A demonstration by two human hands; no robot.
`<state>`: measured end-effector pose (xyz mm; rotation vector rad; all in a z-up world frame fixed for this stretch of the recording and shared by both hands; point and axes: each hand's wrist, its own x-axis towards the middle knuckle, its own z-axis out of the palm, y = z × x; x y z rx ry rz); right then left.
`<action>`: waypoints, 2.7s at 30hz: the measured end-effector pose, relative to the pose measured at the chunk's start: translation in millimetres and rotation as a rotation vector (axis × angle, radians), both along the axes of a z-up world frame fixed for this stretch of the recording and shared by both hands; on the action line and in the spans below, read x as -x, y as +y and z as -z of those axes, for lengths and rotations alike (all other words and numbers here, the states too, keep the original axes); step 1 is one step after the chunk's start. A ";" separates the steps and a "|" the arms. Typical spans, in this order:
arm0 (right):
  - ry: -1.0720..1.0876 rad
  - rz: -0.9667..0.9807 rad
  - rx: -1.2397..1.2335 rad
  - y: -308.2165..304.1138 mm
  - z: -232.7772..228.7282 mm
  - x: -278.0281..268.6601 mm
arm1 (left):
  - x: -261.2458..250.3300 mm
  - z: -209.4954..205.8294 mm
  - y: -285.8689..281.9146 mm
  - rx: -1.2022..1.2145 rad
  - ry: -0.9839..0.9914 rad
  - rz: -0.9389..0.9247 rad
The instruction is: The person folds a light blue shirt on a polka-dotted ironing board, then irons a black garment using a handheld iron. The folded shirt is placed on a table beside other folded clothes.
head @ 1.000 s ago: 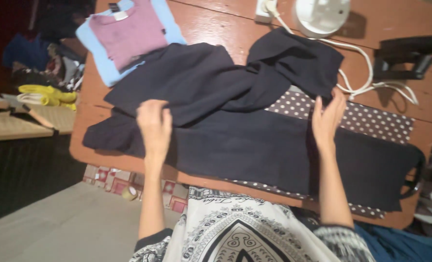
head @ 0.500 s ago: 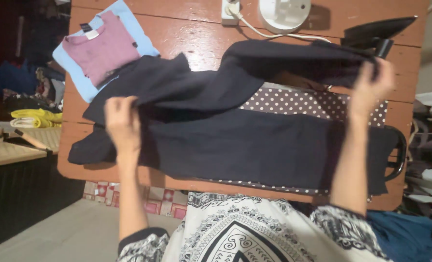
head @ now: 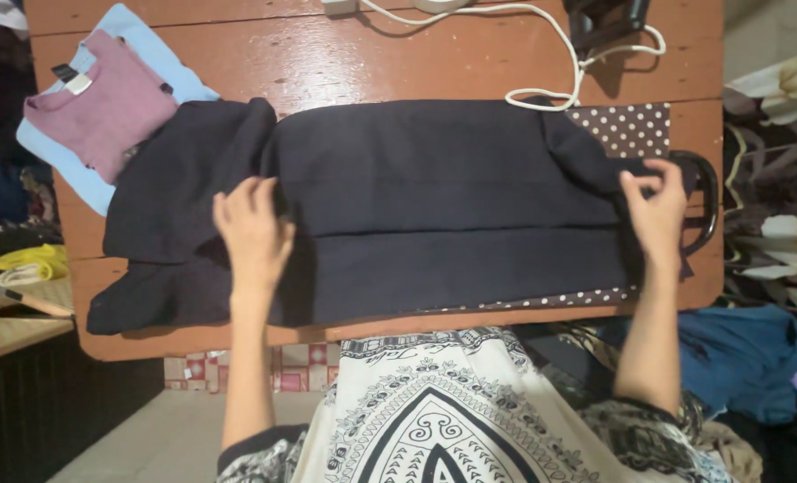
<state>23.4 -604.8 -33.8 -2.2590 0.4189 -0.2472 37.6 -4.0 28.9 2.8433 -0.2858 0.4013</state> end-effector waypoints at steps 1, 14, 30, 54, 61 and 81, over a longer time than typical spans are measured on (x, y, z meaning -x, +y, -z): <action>-0.012 -0.025 0.068 6.2 -4.7 -6.9 | -7.7 3.1 -9.6 -0.010 -0.003 0.047; -0.102 -0.188 -0.250 -20.7 -34.6 -34.2 | -77.1 47.9 9.9 0.097 0.193 0.303; -0.335 0.054 -0.769 -55.0 -43.2 -59.2 | -71.1 -54.7 27.4 0.220 -0.104 0.168; -0.228 -0.444 0.278 -12.5 -32.3 -114.6 | -55.8 -19.9 7.2 0.433 -0.069 0.046; -0.263 0.009 -0.392 -40.8 -124.6 -97.9 | -51.0 -48.0 2.6 0.581 -0.239 -0.006; 0.128 0.649 -0.639 0.0 56.6 98.5 | 41.2 10.9 -108.2 0.400 0.334 0.294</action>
